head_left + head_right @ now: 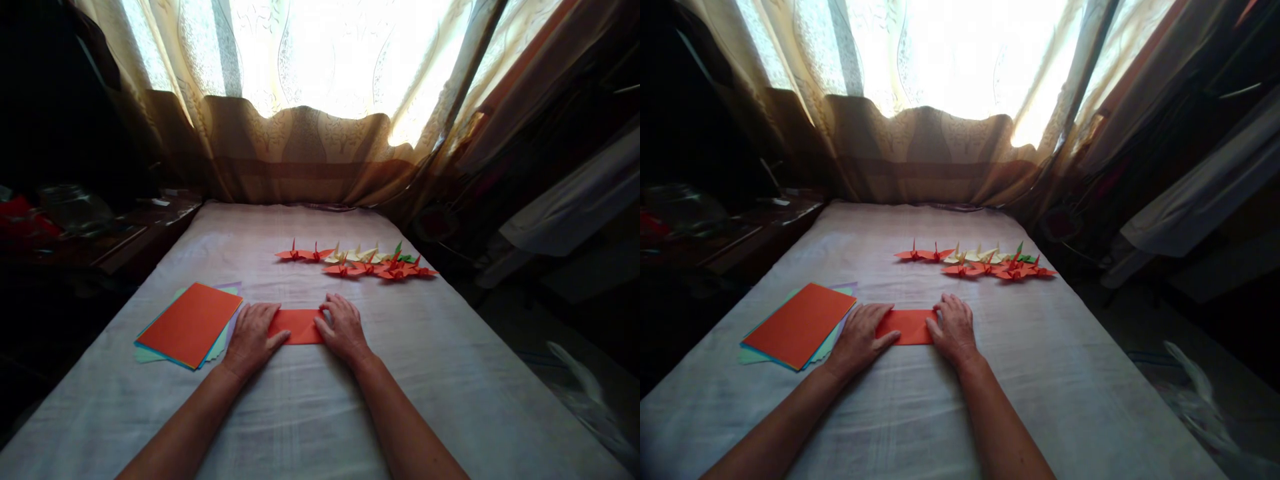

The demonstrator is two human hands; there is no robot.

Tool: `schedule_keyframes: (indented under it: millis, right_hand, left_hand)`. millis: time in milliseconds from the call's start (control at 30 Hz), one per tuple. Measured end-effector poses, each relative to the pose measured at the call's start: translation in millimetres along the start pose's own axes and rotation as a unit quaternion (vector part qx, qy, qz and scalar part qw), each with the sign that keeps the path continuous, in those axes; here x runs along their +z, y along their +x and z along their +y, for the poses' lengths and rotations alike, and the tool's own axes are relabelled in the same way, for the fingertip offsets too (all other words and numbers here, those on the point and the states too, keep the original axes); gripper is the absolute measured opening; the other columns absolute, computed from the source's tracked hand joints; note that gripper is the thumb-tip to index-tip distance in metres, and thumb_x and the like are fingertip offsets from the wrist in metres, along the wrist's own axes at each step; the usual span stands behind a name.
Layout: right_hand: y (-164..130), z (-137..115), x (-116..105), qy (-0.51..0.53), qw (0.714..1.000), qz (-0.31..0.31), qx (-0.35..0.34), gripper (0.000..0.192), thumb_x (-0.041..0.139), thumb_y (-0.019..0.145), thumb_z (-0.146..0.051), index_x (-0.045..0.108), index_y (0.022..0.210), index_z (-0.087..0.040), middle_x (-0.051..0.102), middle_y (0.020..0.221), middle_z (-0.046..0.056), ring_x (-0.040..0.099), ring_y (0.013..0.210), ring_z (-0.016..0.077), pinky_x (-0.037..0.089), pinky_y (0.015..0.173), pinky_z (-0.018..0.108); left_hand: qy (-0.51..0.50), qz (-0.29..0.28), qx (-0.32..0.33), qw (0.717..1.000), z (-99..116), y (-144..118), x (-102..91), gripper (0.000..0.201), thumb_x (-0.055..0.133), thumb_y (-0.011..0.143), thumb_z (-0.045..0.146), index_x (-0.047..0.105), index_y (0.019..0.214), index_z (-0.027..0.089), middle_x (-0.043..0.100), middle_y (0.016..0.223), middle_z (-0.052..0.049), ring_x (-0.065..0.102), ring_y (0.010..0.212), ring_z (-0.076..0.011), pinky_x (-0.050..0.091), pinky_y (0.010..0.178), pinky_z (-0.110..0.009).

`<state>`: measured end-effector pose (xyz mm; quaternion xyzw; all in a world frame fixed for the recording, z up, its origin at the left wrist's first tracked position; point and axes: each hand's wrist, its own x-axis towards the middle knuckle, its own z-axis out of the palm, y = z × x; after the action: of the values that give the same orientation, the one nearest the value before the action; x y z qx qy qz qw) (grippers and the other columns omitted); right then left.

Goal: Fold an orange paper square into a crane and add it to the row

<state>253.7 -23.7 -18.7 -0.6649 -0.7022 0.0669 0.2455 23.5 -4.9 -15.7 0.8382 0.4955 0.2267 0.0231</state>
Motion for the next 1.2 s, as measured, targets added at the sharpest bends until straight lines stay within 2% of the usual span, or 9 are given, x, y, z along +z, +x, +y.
schedule_keyframes:
  millis: [167, 333, 533, 600, 667, 733, 800, 967, 1200]
  right_hand:
    - [-0.5, -0.4, -1.4, 0.024, 1.000, 0.001, -0.004, 0.032, 0.063, 0.082, -0.028, 0.066, 0.113, -0.023, 0.057, 0.138, 0.011, 0.044, 0.134, 0.0279, 0.025, 0.113, 0.050]
    - [0.5, 0.8, -4.3, 0.057, 0.998, -0.020, -0.004, 0.017, 0.061, 0.081, -0.027, 0.068, 0.097, -0.025, 0.058, 0.138, 0.009, 0.044, 0.135, 0.0276, 0.024, 0.112, 0.052]
    - [-0.9, 5.0, -3.8, 0.129, 0.990, 0.034, -0.039, 0.011, 0.057, 0.079, -0.022, 0.065, 0.086, -0.023, 0.065, 0.127, 0.009, 0.051, 0.129, 0.0267, 0.031, 0.109, 0.048]
    - [-1.4, 4.1, -5.3, 0.149, 0.986, 0.041, -0.058, 0.009, 0.057, 0.077, -0.019, 0.064, 0.082, -0.024, 0.070, 0.117, 0.007, 0.057, 0.120, 0.0252, 0.036, 0.105, 0.044]
    - [-1.5, 2.7, -7.1, 0.158, 0.985, 0.035, -0.066, 0.008, 0.058, 0.076, -0.018, 0.063, 0.080, -0.023, 0.073, 0.100, 0.005, 0.063, 0.102, 0.0222, 0.042, 0.096, 0.039]
    - [-1.4, 1.8, -8.4, 0.160, 0.985, 0.025, -0.061, 0.007, 0.058, 0.077, -0.018, 0.063, 0.078, -0.023, 0.072, 0.083, 0.002, 0.065, 0.084, 0.0191, 0.045, 0.087, 0.035]
    - [-1.1, 1.7, -8.8, 0.164, 0.985, 0.031, -0.050, 0.007, 0.058, 0.078, -0.018, 0.064, 0.081, -0.022, 0.070, 0.076, 0.001, 0.064, 0.076, 0.0179, 0.046, 0.083, 0.034]
    - [-0.8, 1.8, -6.9, 0.172, 0.981, 0.077, -0.035, 0.016, 0.060, 0.081, -0.022, 0.066, 0.096, -0.023, 0.072, 0.082, 0.002, 0.067, 0.079, 0.0191, 0.048, 0.084, 0.034]
    - [-3.3, -7.0, -7.6, 0.175, 0.971, 0.144, -0.070, 0.011, 0.058, 0.085, -0.027, 0.064, 0.093, -0.024, 0.070, 0.079, 0.003, 0.065, 0.079, 0.0208, 0.049, 0.081, 0.036]
  left_hand:
    - [-0.012, 0.023, 0.029, 0.999, 0.5, -3.3, -3.4, 0.041, 0.063, 0.086, 0.040, 0.061, 0.123, 0.021, 0.066, 0.116, -0.010, 0.059, 0.110, -0.0281, 0.034, 0.110, -0.052]
    - [0.010, 0.014, 0.048, 0.999, 5.7, -2.1, -9.8, 0.041, 0.060, 0.089, 0.036, 0.059, 0.127, 0.020, 0.065, 0.120, -0.011, 0.057, 0.115, -0.0287, 0.028, 0.114, -0.054]
    - [0.034, 0.011, 0.059, 0.998, 11.4, -2.0, -14.9, 0.038, 0.060, 0.089, 0.034, 0.062, 0.125, 0.020, 0.066, 0.120, -0.011, 0.055, 0.119, -0.0312, 0.023, 0.115, -0.057]
    - [0.039, 0.012, 0.059, 0.997, 11.6, -2.3, -15.4, 0.038, 0.060, 0.089, 0.034, 0.062, 0.125, 0.020, 0.066, 0.121, -0.011, 0.054, 0.120, -0.0317, 0.023, 0.115, -0.057]
    - [0.043, 0.014, 0.061, 0.997, 11.2, -2.6, -15.3, 0.039, 0.061, 0.089, 0.034, 0.062, 0.125, 0.019, 0.066, 0.121, -0.011, 0.054, 0.121, -0.0322, 0.022, 0.115, -0.058]
    - [0.046, 0.016, 0.067, 0.997, 10.7, -3.0, -14.9, 0.039, 0.061, 0.089, 0.034, 0.062, 0.125, 0.018, 0.067, 0.121, -0.011, 0.054, 0.121, -0.0323, 0.021, 0.116, -0.058]
    - [0.048, 0.021, 0.071, 0.996, 10.5, -3.2, -14.7, 0.039, 0.061, 0.090, 0.033, 0.063, 0.125, 0.019, 0.067, 0.121, -0.010, 0.054, 0.120, -0.0320, 0.020, 0.116, -0.057]
    - [0.050, 0.048, 0.075, 0.995, 11.9, -1.6, -16.4, 0.035, 0.055, 0.092, 0.031, 0.063, 0.125, 0.022, 0.069, 0.117, -0.009, 0.057, 0.118, -0.0305, 0.022, 0.116, -0.057]
    - [0.046, 0.071, 0.064, 0.994, 13.2, -0.3, -21.3, 0.034, 0.052, 0.095, 0.033, 0.064, 0.125, 0.021, 0.069, 0.115, -0.010, 0.059, 0.114, -0.0293, 0.021, 0.115, -0.057]
